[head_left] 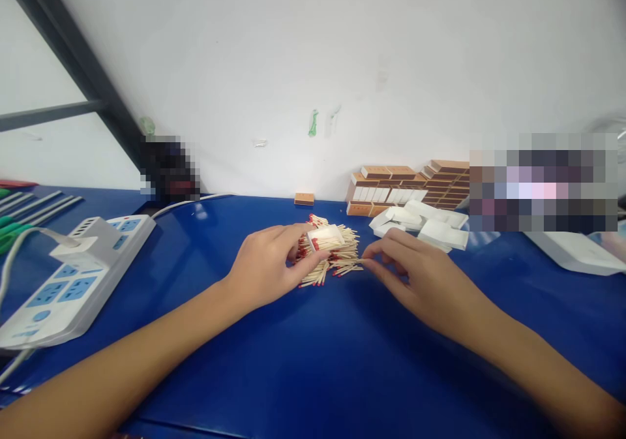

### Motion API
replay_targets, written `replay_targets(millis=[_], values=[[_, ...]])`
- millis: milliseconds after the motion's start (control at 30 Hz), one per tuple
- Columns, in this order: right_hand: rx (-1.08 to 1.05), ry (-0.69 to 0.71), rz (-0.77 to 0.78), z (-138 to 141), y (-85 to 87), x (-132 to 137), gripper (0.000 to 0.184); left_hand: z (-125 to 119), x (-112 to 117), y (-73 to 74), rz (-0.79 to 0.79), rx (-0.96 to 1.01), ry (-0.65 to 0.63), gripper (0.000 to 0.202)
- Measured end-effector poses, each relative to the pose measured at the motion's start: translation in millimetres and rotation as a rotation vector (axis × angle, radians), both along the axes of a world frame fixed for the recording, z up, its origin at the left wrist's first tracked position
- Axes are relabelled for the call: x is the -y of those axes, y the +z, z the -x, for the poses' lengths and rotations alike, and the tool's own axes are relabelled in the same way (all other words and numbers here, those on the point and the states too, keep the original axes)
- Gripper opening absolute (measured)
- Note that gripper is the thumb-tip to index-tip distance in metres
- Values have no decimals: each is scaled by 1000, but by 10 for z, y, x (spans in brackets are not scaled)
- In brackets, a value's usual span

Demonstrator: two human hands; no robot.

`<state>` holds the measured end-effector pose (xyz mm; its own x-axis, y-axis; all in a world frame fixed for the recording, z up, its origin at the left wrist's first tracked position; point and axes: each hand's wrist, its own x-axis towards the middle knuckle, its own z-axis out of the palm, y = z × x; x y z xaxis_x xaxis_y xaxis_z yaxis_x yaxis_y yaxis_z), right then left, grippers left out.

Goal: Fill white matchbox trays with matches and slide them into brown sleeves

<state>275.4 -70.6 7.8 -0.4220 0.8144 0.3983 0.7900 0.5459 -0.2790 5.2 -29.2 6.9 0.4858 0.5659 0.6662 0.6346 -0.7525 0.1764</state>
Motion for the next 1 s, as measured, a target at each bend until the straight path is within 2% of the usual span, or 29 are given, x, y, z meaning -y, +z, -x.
replay_targets(millis=[200, 333, 667, 1000], values=[[78, 83, 155, 41, -150, -56, 19, -5, 20, -17, -50, -30, -11, 39], [54, 107, 190, 108, -189, -74, 14, 1, 23, -19, -72, -48, -3, 40], [31, 91, 194, 79, -207, -121, 13, -15, 53, -5, -114, -104, -11, 37], [93, 49, 272, 62, -125, -96, 13, -23, 83, 17, -102, -135, -40, 35]])
